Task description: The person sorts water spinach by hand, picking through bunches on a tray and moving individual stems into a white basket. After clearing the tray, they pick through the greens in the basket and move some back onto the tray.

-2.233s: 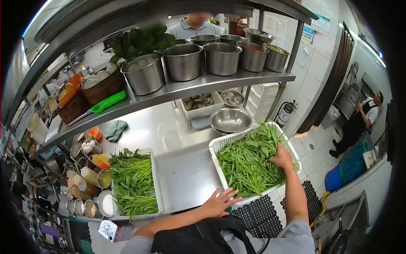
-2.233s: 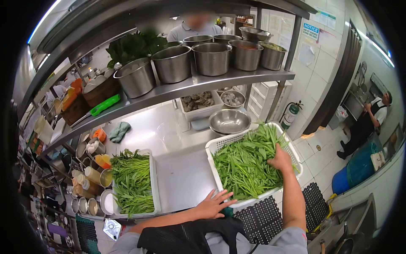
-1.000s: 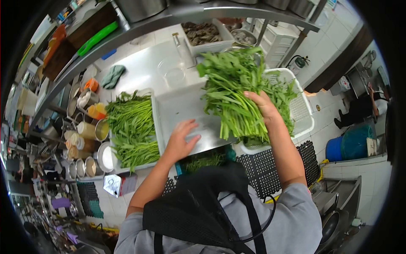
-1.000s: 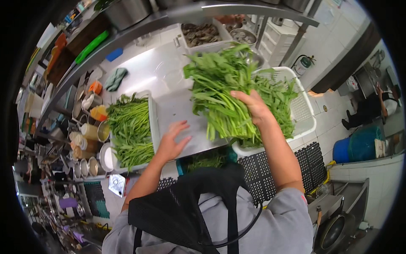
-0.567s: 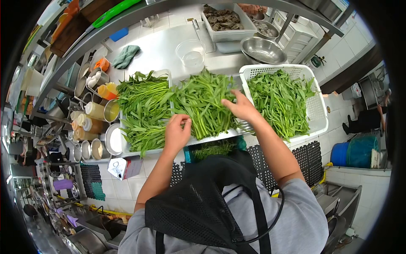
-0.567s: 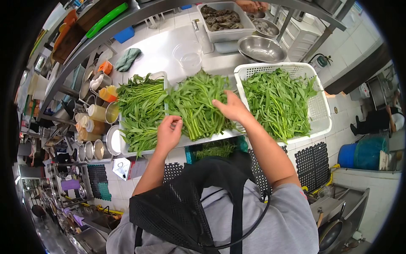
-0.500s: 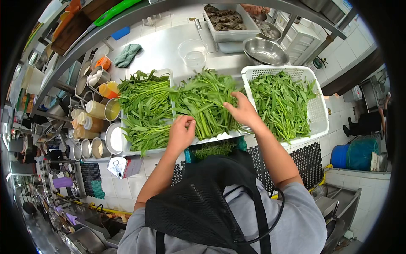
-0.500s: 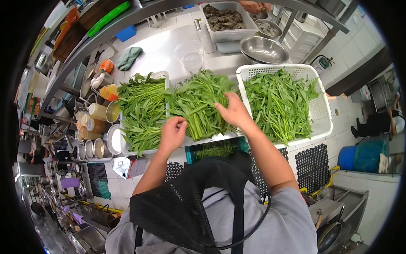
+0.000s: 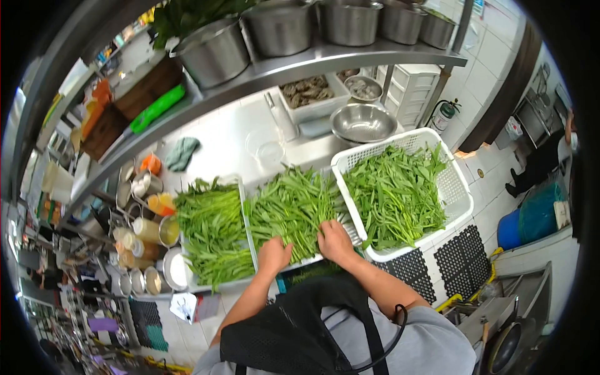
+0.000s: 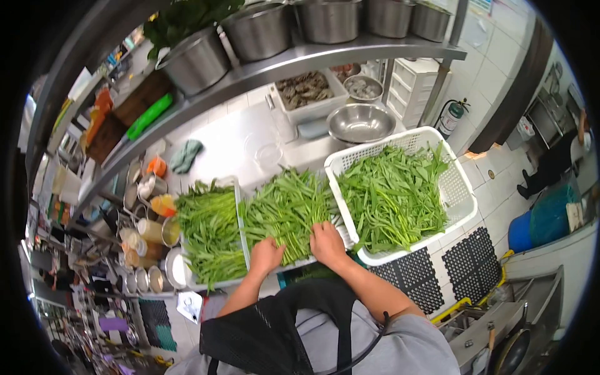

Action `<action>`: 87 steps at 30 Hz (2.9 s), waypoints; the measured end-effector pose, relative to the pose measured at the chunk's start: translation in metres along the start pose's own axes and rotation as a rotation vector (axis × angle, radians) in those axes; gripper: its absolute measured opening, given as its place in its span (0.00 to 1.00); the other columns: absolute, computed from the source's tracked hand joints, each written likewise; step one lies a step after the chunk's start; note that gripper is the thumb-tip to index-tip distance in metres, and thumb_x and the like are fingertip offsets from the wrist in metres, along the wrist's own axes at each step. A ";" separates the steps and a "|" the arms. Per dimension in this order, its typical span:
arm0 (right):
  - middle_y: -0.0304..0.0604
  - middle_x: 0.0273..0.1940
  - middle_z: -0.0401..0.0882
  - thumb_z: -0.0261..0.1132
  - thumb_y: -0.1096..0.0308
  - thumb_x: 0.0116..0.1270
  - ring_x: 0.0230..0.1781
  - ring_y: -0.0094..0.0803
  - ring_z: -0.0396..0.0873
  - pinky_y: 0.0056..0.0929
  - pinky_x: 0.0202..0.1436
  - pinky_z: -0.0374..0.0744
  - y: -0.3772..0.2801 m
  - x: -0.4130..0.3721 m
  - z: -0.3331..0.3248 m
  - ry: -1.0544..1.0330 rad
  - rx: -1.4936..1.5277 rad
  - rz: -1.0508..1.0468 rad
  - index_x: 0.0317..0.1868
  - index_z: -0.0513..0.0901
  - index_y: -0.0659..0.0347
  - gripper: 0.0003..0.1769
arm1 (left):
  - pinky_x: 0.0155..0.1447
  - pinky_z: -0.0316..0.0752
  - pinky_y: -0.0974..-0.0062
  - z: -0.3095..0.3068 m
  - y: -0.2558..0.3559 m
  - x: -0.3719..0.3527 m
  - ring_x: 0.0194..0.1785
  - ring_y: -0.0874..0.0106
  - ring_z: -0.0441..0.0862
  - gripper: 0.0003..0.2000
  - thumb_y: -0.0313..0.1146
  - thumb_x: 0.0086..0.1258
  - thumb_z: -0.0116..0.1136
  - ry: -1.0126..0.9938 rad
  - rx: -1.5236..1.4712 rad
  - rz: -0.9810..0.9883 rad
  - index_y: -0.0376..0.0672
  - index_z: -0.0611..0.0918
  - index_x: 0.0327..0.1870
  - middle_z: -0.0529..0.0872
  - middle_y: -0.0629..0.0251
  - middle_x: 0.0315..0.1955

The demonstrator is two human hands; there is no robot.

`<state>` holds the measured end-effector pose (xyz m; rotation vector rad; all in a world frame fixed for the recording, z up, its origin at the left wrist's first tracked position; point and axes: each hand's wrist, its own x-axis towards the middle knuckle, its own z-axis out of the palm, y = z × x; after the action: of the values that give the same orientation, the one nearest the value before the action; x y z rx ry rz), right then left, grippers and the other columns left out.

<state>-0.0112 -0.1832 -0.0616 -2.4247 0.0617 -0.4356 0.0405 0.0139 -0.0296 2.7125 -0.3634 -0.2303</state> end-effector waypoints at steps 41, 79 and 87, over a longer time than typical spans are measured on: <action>0.35 0.24 0.76 0.63 0.66 0.69 0.20 0.22 0.75 0.21 0.28 0.77 -0.026 -0.023 -0.007 -0.730 1.334 0.601 0.36 0.75 0.60 0.08 | 0.34 0.74 0.79 0.014 0.004 -0.035 0.26 0.76 0.78 0.07 0.31 0.71 0.59 -0.196 -1.521 -0.276 0.36 0.81 0.37 0.84 0.63 0.26; 0.42 0.31 0.82 0.59 0.68 0.71 0.23 0.24 0.78 0.22 0.27 0.78 -0.048 -0.037 -0.019 -0.526 1.136 0.574 0.44 0.73 0.63 0.08 | 0.31 0.69 0.78 0.022 0.021 -0.029 0.27 0.73 0.75 0.10 0.36 0.76 0.50 -0.049 -1.546 -0.289 0.38 0.77 0.46 0.79 0.65 0.28; 0.42 0.28 0.81 0.60 0.71 0.70 0.20 0.23 0.75 0.21 0.25 0.76 -0.056 -0.027 -0.014 -0.334 1.156 0.510 0.60 0.67 0.66 0.20 | 0.18 0.55 0.80 0.015 0.015 -0.033 0.14 0.79 0.60 0.13 0.44 0.77 0.48 -0.205 -1.977 -0.373 0.45 0.71 0.36 0.68 0.71 0.16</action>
<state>-0.0454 -0.1440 -0.0243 -1.2376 0.2093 0.1672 0.0029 0.0039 -0.0337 0.7590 0.2787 -0.5517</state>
